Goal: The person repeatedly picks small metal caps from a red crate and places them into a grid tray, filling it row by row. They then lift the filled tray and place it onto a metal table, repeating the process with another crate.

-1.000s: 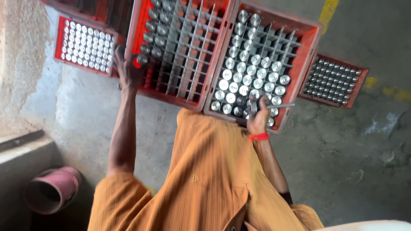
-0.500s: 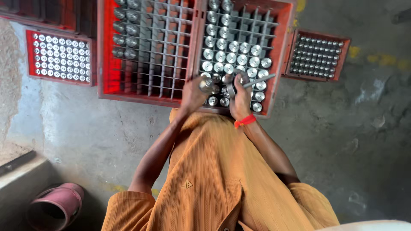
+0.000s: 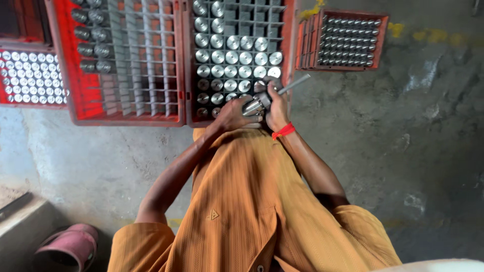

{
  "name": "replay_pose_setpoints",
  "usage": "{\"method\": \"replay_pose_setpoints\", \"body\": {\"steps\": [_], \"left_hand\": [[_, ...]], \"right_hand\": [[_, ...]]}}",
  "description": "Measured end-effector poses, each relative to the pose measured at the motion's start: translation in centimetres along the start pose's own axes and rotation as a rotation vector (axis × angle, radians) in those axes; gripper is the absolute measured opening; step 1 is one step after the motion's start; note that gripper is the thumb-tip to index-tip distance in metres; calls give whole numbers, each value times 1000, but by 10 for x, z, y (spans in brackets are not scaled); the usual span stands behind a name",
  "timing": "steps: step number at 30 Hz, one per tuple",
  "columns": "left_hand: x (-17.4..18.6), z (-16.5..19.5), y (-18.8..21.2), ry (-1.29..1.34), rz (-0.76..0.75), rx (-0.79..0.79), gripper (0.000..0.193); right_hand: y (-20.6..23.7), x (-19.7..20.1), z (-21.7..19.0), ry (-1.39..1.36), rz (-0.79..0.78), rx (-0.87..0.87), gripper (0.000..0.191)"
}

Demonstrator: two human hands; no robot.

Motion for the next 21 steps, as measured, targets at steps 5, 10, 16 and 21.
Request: {"method": "replay_pose_setpoints", "body": {"steps": [5, 10, 16, 21], "left_hand": [[19, -11, -73, -302, 182, -78, 56], [6, 27, -140, -408, 179, -448, 51], [33, 22, -109, -6, 336, -241, 29], [156, 0, -17, -328, 729, -357, 30]], "right_hand": [[-34, 66, -44, -310, 256, -19, 25], [-33, 79, -58, -223, 187, 109, 25], [-20, 68, -36, -393, 116, 1, 27], [-2, 82, -46, -736, 166, -244, 39]]}}
Point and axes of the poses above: each hand's wrist, its own y-axis away from the middle knuckle, its own x-axis out of the back of the hand, z = x × y, the point moved 7 cm from there along -y, towards the middle knuckle, and after that the axes turned 12 degrees about z, right-handed, at the moved point
